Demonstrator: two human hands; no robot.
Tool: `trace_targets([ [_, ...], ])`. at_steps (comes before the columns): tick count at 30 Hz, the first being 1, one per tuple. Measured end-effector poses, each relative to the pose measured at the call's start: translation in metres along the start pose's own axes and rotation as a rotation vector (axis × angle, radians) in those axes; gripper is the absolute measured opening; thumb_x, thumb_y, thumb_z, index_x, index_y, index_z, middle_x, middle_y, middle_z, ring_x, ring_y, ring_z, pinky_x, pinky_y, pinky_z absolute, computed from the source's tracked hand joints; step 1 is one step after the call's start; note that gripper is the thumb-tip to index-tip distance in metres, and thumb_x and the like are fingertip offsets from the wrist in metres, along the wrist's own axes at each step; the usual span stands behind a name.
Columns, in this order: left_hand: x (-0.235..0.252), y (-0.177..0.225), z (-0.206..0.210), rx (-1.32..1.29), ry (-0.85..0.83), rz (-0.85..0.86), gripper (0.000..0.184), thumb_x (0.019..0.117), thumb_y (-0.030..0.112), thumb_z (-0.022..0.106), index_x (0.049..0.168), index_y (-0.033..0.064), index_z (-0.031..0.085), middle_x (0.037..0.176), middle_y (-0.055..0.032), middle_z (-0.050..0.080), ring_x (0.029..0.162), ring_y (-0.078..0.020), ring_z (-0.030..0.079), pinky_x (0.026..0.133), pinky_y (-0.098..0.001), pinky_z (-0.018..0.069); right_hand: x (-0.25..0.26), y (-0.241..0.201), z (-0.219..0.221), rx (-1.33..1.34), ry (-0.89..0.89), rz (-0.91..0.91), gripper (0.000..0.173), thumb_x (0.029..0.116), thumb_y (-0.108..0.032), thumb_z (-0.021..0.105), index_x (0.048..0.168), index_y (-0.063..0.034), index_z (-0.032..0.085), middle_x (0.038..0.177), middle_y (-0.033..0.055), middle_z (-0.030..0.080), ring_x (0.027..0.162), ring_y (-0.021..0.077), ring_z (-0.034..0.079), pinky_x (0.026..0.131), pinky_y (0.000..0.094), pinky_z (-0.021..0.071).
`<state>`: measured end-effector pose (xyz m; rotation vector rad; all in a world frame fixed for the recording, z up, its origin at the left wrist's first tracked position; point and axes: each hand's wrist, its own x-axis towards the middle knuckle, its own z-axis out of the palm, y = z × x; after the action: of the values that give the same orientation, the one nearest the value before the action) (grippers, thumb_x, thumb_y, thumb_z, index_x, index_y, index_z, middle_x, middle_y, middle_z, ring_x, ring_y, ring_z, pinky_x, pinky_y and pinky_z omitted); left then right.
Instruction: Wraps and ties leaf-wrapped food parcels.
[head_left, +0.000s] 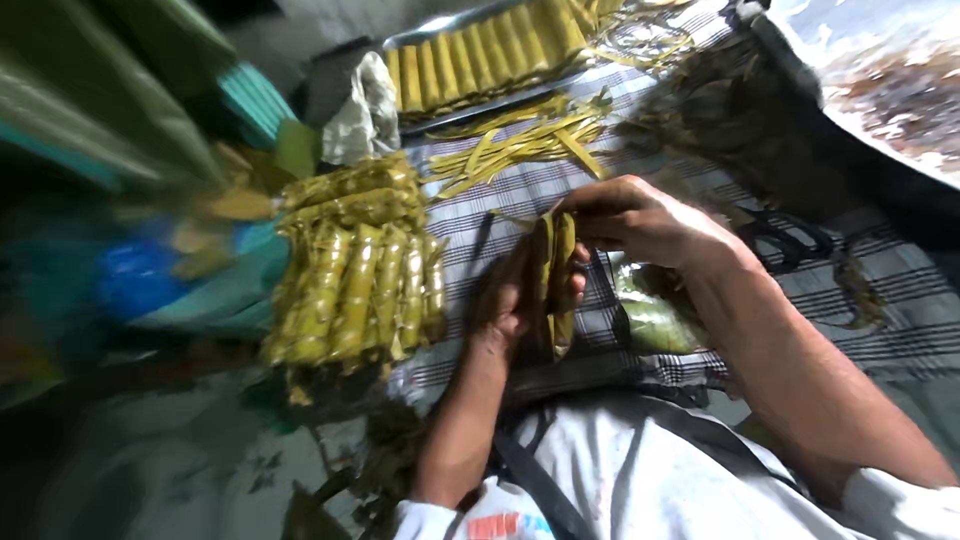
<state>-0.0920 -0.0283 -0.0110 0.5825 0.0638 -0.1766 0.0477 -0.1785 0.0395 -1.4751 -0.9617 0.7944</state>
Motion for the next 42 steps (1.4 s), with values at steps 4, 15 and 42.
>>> trace_targets([
  [4,0.001,-0.004,0.002,0.046,-0.051,-0.019,0.039,0.1094,0.038,0.038,0.128,0.0164,0.063,0.102,-0.0095,0.07,0.074,-0.0158,0.069,0.063,-0.0268,0.0593,-0.027,-0.004,-0.007,-0.077,0.034,0.005,0.012,0.0979,-0.002,0.061,0.103,-0.0047,0.072,0.078,-0.0036,0.068,0.058,-0.0019,0.053,0.051,0.0126,0.0424],
  [15,-0.004,0.024,0.017,0.397,0.18,-0.082,0.048,0.1125,0.037,0.024,0.151,0.0259,0.051,0.097,-0.0107,0.069,0.07,-0.0143,0.067,0.061,-0.0253,0.0584,-0.084,-0.007,-0.012,-0.383,0.157,-0.088,0.007,0.0929,-0.006,0.067,0.096,-0.009,0.073,0.078,-0.0018,0.066,0.063,0.0048,0.059,0.054,0.0177,0.0503],
  [42,-0.002,-0.006,-0.006,2.075,0.613,0.467,0.02,0.0975,0.01,0.066,0.084,-0.0046,0.07,0.102,-0.0204,0.067,0.095,-0.0365,0.067,0.083,-0.0492,0.0551,0.0,0.05,0.07,-0.687,0.495,-0.006,0.011,0.0996,-0.006,0.06,0.102,-0.0008,0.07,0.088,0.0188,0.069,0.079,0.0362,0.07,0.068,0.0541,0.056],
])
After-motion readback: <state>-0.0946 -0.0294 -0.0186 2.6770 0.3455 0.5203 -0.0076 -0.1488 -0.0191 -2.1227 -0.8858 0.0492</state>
